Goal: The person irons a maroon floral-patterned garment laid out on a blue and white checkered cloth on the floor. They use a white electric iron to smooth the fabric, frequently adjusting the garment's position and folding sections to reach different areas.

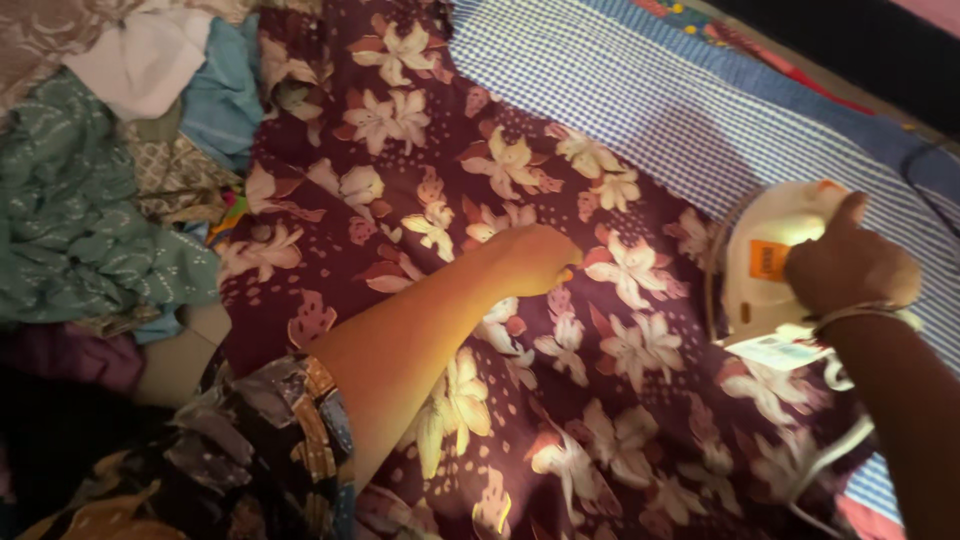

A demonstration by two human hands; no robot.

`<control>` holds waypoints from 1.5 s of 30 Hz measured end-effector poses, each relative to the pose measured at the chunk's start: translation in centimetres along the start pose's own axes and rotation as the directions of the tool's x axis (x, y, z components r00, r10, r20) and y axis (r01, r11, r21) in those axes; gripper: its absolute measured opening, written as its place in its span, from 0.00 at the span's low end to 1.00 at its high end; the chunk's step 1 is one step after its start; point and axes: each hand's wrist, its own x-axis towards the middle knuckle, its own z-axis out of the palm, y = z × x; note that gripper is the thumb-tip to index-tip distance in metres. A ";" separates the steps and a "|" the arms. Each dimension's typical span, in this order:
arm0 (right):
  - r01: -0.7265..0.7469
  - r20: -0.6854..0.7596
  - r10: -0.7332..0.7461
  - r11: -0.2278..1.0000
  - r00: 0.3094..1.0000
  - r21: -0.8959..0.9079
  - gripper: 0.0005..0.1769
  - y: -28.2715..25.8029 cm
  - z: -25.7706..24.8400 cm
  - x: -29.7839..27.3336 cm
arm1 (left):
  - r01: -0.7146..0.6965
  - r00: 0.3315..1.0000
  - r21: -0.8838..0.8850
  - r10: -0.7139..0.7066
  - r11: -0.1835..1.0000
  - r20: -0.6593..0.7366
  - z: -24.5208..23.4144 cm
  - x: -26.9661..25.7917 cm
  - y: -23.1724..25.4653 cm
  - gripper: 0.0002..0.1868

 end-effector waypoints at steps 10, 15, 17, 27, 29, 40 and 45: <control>-0.015 0.006 0.015 0.997 1.000 -0.079 0.58 0.5 1.1 1.0 | 0.040 0.999 0.086 -0.038 0.995 -0.029 0.3 0.7 -1.0 0.09; 0.019 0.044 -0.016 0.997 0.999 -0.070 0.53 -1.2 -0.8 -7.4 | 0.052 0.997 0.174 -0.040 0.983 -0.071 1.3 0.2 -0.5 0.09; 0.017 0.100 -0.016 1.000 0.995 -0.005 0.52 -1.3 -1.7 -10.6 | 0.059 0.993 0.189 -0.037 0.980 -0.115 1.8 -0.4 0.1 0.09; -0.075 0.016 0.074 0.970 0.997 0.233 0.46 -3.2 -3.5 -18.9 | -0.041 0.984 0.211 0.076 0.977 -0.161 3.2 -2.0 -0.2 0.10; -0.070 0.020 0.068 0.974 0.998 0.216 0.47 -3.5 -3.5 -18.5 | -0.063 0.980 0.255 0.109 0.965 -0.169 3.4 -1.8 -0.8 0.10; -0.089 0.168 0.089 0.996 0.982 -0.006 0.46 7.2 -1.3 -15.8 | -0.098 0.961 0.180 0.140 0.979 -0.240 1.1 -3.7 -0.3 0.09; -0.254 0.123 0.253 0.967 0.960 -0.012 0.45 11.8 1.2 -14.2 | -0.159 0.922 0.195 0.216 0.968 -0.320 1.1 -3.0 -0.6 0.07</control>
